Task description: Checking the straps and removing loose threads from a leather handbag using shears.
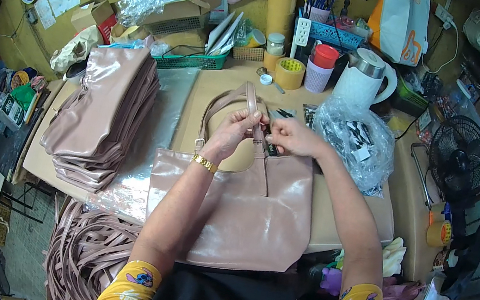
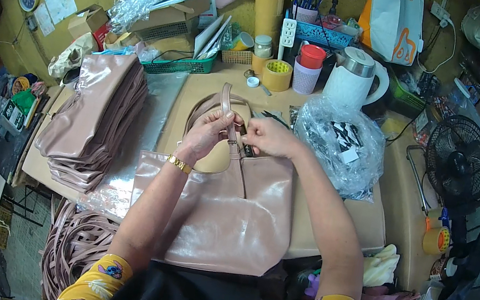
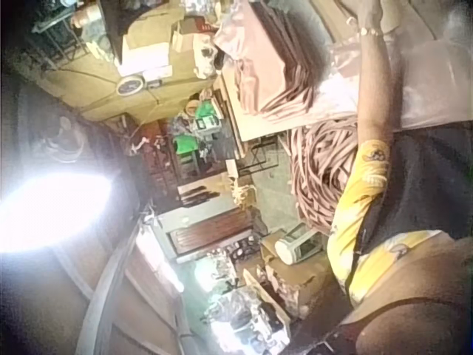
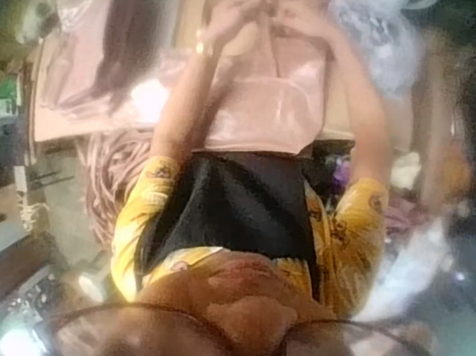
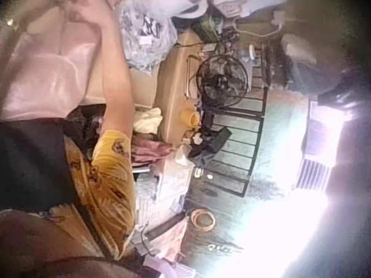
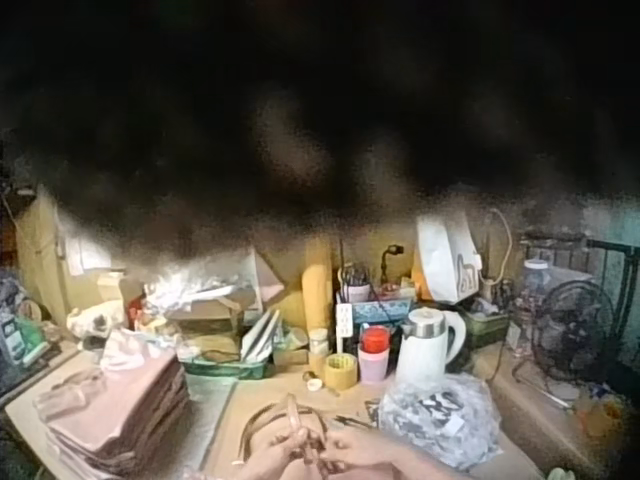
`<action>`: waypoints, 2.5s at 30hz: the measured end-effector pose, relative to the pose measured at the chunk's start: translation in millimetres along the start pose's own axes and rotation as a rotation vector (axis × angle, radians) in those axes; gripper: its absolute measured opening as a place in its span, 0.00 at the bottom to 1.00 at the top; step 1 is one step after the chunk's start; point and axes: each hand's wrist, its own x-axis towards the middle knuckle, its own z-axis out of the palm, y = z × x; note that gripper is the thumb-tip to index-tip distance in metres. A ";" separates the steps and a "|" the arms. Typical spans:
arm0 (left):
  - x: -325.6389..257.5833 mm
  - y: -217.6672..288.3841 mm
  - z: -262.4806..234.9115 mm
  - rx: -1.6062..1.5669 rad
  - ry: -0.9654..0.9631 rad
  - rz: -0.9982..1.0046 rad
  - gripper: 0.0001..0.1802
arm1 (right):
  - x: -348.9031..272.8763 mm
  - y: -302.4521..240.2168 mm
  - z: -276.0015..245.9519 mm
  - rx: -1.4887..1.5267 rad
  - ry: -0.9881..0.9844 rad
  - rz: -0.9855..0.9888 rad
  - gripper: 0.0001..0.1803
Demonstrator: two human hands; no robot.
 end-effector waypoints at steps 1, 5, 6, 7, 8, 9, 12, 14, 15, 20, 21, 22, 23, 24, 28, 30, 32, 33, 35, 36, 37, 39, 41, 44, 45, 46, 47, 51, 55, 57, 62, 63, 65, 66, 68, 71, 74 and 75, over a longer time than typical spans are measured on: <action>0.1 -0.9 2.5 0.030 0.009 0.014 0.11 | 0.4 -3.1 2.6 -0.152 0.070 -0.053 0.10; 13.0 -22.0 -17.2 0.058 0.106 -0.036 0.13 | -6.7 -51.4 14.0 -0.610 0.233 -0.150 0.08; 12.1 -23.8 -13.4 0.013 0.107 -0.072 0.13 | -9.6 -58.9 15.7 -0.672 0.232 -0.126 0.08; 10.7 -24.6 -11.4 -0.025 0.077 -0.092 0.12 | -12.6 -62.8 16.9 -0.733 0.230 -0.102 0.08; 8.6 -24.3 -10.1 -0.062 0.048 -0.111 0.12 | -15.8 -64.5 18.7 -0.718 0.204 -0.060 0.09; 6.7 -25.0 -9.7 -0.098 0.019 -0.129 0.11 | -18.6 -65.5 20.9 -0.703 0.177 -0.019 0.10; 6.5 -41.1 -31.7 -0.189 -0.207 -0.303 0.12 | -23.2 -79.0 14.0 -0.458 -0.093 0.354 0.12; -9.1 -48.0 -28.8 -0.098 -0.342 -0.220 0.16 | -25.5 -74.6 2.1 -0.421 -0.200 0.589 0.17; -20.4 -45.8 -21.8 -0.050 -0.411 -0.177 0.19 | -29.0 -57.2 1.0 -0.521 -0.097 0.409 0.16; -34.7 -64.3 -1.3 0.226 -0.328 -0.033 0.20 | -16.7 32.9 24.6 -0.336 -0.073 -0.057 0.16; -36.0 -65.1 -7.0 0.192 -0.334 -0.089 0.17 | -18.7 19.5 29.8 -0.480 0.024 -0.058 0.15; -36.6 -64.8 -13.9 0.156 -0.342 -0.146 0.15 | -25.1 5.3 32.8 -0.622 0.124 -0.058 0.15; -37.3 -65.0 -18.0 0.117 -0.359 -0.207 0.13 | -36.9 -12.8 35.4 -0.763 0.230 -0.047 0.14; -36.1 -61.0 -20.6 0.153 -0.336 -0.244 0.09 | -48.4 -26.7 37.8 -0.859 0.290 0.017 0.14; -39.7 -57.2 -21.2 0.124 -0.406 -0.201 0.07 | -85.5 -61.1 45.2 -0.922 0.276 0.395 0.16; -41.2 -64.0 -14.3 0.196 -0.326 -0.141 0.07 | -100.9 -59.3 55.1 -1.017 0.495 0.243 0.19; -37.4 -73.9 -15.2 0.228 -0.298 -0.114 0.06 | -87.5 -52.7 77.2 -0.741 0.556 0.201 0.22; -36.2 -74.4 -14.1 0.236 -0.295 -0.130 0.06 | -80.0 -45.0 89.1 -0.602 0.583 0.185 0.23; -34.8 -72.6 -13.3 0.256 -0.281 -0.163 0.08 | -71.0 -23.0 107.6 -0.609 0.583 0.162 0.24; -37.3 -68.5 -9.0 0.229 -0.232 -0.146 0.10 | -66.4 -14.6 113.2 -0.611 0.580 0.143 0.25; -35.9 -67.2 -10.7 0.272 -0.231 -0.183 0.10 | -67.5 -6.3 110.2 -0.700 0.546 0.160 0.23; -35.2 -65.3 -15.3 0.349 -0.220 -0.259 0.12 | -79.1 7.6 92.5 -0.880 0.462 0.190 0.19; -41.8 -70.1 -11.3 0.346 -0.250 -0.157 0.10 | -97.2 -3.4 71.6 -0.760 0.365 0.313 0.18; -44.6 -68.2 -3.5 0.671 -0.255 -0.034 0.22 | -117.4 -17.7 60.6 -0.622 0.379 0.368 0.19; -46.9 -65.2 -0.1 0.793 -0.254 -0.028 0.24 | -122.9 -18.0 61.6 -0.583 0.411 0.368 0.20; -50.3 -62.0 3.5 0.915 -0.253 -0.022 0.26 | -128.4 -16.9 65.3 -0.584 0.442 0.370 0.21; -55.6 -52.7 9.7 1.036 -0.247 -0.017 0.28 | -135.3 -15.8 71.7 -0.584 0.468 0.370 0.21; -52.3 -64.8 -1.4 1.110 -0.228 0.149 0.30 | -152.9 -7.6 95.2 -0.509 0.593 0.439 0.22; -37.9 -59.6 -11.5 0.760 -0.326 -0.148 0.16 | -142.6 -17.5 119.3 -0.479 0.597 0.063 0.23; -34.2 -56.0 -20.4 0.295 -0.397 -0.266 0.10 | -132.8 -27.0 129.4 -0.509 0.366 -0.115 0.22; -37.5 -54.6 -31.2 0.462 -0.465 -0.326 0.10 | -102.6 -9.1 127.1 -0.610 0.631 0.014 0.14; -38.6 -56.0 -31.4 0.410 -0.458 -0.306 0.10 | -100.7 -5.4 124.5 -0.583 0.690 0.035 0.12; -39.1 -59.8 -30.8 0.306 -0.444 -0.266 0.11 | -94.1 -4.0 127.0 -0.476 0.666 0.027 0.11; -39.1 -58.3 -31.1 0.282 -0.460 -0.279 0.14 | -91.1 -8.0 132.2 -0.462 0.602 0.045 0.12; -40.6 -61.9 -32.6 0.250 -0.451 -0.275 0.13 | -82.8 -11.2 140.0 -0.488 0.522 0.090 0.15; -43.3 -62.9 -34.8 0.232 -0.421 -0.272 0.13 | -67.8 -5.8 143.0 -0.516 0.487 0.200 0.18; -45.6 -58.7 -33.4 0.189 -0.417 -0.275 0.13 | -61.1 2.0 146.6 -0.378 0.498 0.319 0.18; -46.0 -57.9 -32.9 0.168 -0.421 -0.274 0.13 | -61.5 3.0 149.8 -0.346 0.517 0.324 0.18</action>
